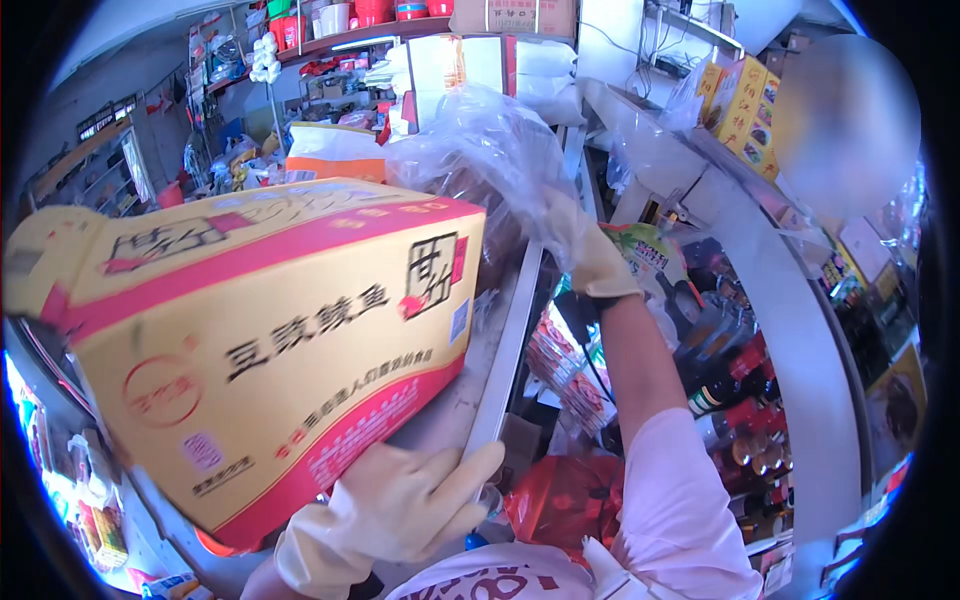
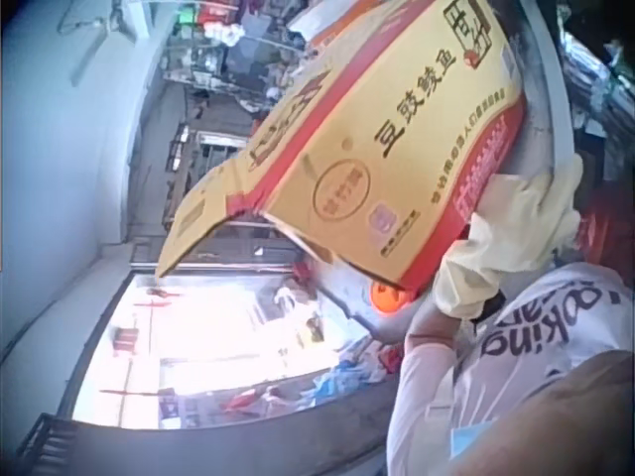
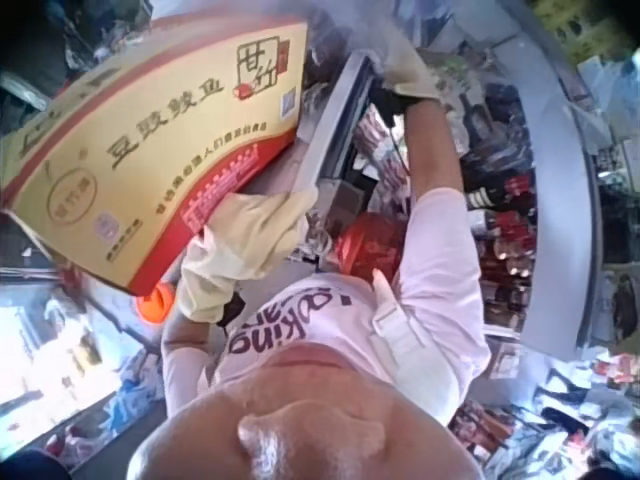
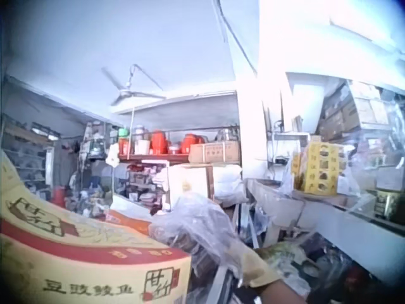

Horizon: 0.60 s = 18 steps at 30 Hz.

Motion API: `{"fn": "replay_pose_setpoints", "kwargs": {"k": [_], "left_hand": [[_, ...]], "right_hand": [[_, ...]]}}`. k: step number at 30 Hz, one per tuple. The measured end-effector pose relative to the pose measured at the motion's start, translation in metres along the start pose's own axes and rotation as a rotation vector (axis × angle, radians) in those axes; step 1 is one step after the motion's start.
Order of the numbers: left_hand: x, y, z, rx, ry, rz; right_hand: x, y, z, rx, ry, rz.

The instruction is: The person is cleaning dust and grime from shelves and products in a shop using a wet cloth.

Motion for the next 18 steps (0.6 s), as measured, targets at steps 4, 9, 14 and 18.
{"fn": "replay_pose_setpoints", "kwargs": {"k": [4,9,14,18], "left_hand": [[-0.004,0.005,-0.011,-0.118,-0.072,0.066],[0.003,-0.006,-0.021,-0.153,-0.164,0.212],[0.003,-0.017,-0.027,-0.385,-0.215,0.274],[-0.002,-0.011,-0.030,-0.516,-0.176,0.302]], "right_hand": [[-0.017,-0.027,-0.029,0.083,-0.919,0.572],[0.055,-0.020,-0.030,0.151,-0.962,0.565],[0.151,0.031,0.006,0.168,-0.937,0.571],[0.218,0.067,0.015,0.230,-0.849,0.440]]}}
Point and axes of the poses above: each hand's wrist, its own z-axis towards the middle knuckle, its own y-axis out of the back of the hand, x = y × z, the point moved 7 cm from there along z, towards the middle knuckle, and after that the axes turned 3 degrees about y, right-handed, at the moved point
